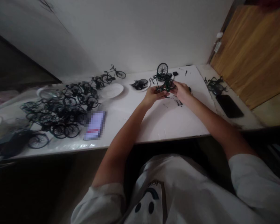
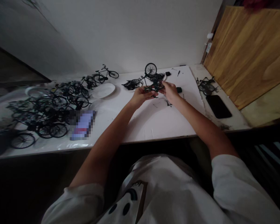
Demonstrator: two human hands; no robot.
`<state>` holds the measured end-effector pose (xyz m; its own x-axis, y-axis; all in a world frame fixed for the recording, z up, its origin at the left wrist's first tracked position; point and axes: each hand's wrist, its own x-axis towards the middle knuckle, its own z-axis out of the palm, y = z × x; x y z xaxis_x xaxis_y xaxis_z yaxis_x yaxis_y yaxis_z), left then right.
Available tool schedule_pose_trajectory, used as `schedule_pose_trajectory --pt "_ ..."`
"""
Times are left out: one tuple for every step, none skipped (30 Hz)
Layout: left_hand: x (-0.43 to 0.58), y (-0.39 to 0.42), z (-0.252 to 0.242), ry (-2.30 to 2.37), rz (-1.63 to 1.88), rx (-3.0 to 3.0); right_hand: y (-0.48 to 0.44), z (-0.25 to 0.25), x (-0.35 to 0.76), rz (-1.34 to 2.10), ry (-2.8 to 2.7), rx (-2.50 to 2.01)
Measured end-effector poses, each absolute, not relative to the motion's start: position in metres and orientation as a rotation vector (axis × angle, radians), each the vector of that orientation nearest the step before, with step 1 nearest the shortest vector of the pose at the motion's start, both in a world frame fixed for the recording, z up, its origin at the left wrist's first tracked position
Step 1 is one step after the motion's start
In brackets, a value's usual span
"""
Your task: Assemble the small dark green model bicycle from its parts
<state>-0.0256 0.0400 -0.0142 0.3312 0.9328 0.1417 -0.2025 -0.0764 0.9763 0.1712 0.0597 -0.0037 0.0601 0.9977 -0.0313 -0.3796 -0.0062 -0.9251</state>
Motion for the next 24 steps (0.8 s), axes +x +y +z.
schedule_pose_trajectory --pt "-0.0255 0.0395 -0.0138 0.766 1.103 1.293 0.0591 -0.0032 0.1714 1.348 -0.856 -0.950" --pt "-0.0255 0.0393 -0.0135 0.772 1.100 1.290 0.0583 -0.0027 0.1717 1.358 -0.861 -0.936" --pt "-0.0255 0.0393 -0.0135 0.776 1.098 1.287 0.0573 -0.0023 0.1719 1.361 -0.879 -0.923" --pt "-0.0255 0.0396 -0.0138 0.779 1.098 1.284 0.0562 -0.0020 0.1720 1.359 -0.903 -0.916" --pt "-0.0255 0.0399 -0.0142 0.779 1.097 1.282 0.0552 -0.0019 0.1720 1.353 -0.929 -0.917" --pt "-0.0254 0.0403 -0.0148 0.778 1.095 1.284 0.0543 -0.0019 0.1719 1.346 -0.949 -0.927" --pt "-0.0253 0.0407 -0.0155 0.779 1.091 1.288 0.0535 -0.0020 0.1716 1.338 -0.963 -0.942" --pt "-0.0252 0.0410 -0.0160 0.781 1.086 1.294 0.0531 -0.0023 0.1712 1.329 -0.968 -0.960" --pt "-0.0250 0.0412 -0.0165 0.784 1.084 1.298 0.0529 -0.0026 0.1709 1.320 -0.968 -0.976" --pt "-0.0249 0.0413 -0.0168 0.787 1.084 1.301 0.0529 -0.0028 0.1706 1.311 -0.964 -0.990" --pt "-0.0248 0.0413 -0.0169 0.788 1.086 1.300 0.0531 -0.0030 0.1704 1.303 -0.958 -1.001" --pt "-0.0247 0.0413 -0.0169 0.789 1.091 1.298 0.0534 -0.0032 0.1703 1.295 -0.950 -1.011" --pt "-0.0246 0.0413 -0.0169 0.789 1.097 1.297 0.0537 -0.0032 0.1702 1.288 -0.943 -1.020" --pt "-0.0245 0.0413 -0.0167 0.792 1.102 1.297 0.0540 -0.0031 0.1702 1.283 -0.937 -1.032" --pt "-0.0245 0.0413 -0.0165 0.798 1.105 1.297 0.0543 -0.0029 0.1702 1.277 -0.933 -1.047" --pt "-0.0245 0.0412 -0.0164 0.803 1.109 1.297 0.0544 -0.0026 0.1701 1.271 -0.932 -1.064" --pt "-0.0245 0.0412 -0.0163 0.807 1.111 1.297 0.0544 -0.0023 0.1700 1.265 -0.934 -1.082" --pt "-0.0246 0.0411 -0.0163 0.807 1.113 1.296 0.0543 -0.0019 0.1697 1.257 -0.937 -1.098" --pt "-0.0247 0.0411 -0.0164 0.803 1.114 1.295 0.0541 -0.0015 0.1694 1.251 -0.941 -1.111" --pt "-0.0248 0.0410 -0.0166 0.797 1.116 1.295 0.0538 -0.0011 0.1691 1.248 -0.945 -1.121" --pt "-0.0248 0.0410 -0.0168 0.790 1.119 1.297 0.0534 -0.0007 0.1687 1.249 -0.949 -1.129" --pt "-0.0248 0.0411 -0.0171 0.785 1.122 1.299 0.0530 -0.0004 0.1684 1.252 -0.952 -1.139" --pt "-0.0246 0.0413 -0.0175 0.780 1.126 1.301 0.0528 -0.0002 0.1682 1.256 -0.952 -1.149" --pt "-0.0243 0.0415 -0.0180 0.778 1.131 1.303 0.0526 -0.0001 0.1681 1.258 -0.951 -1.158"
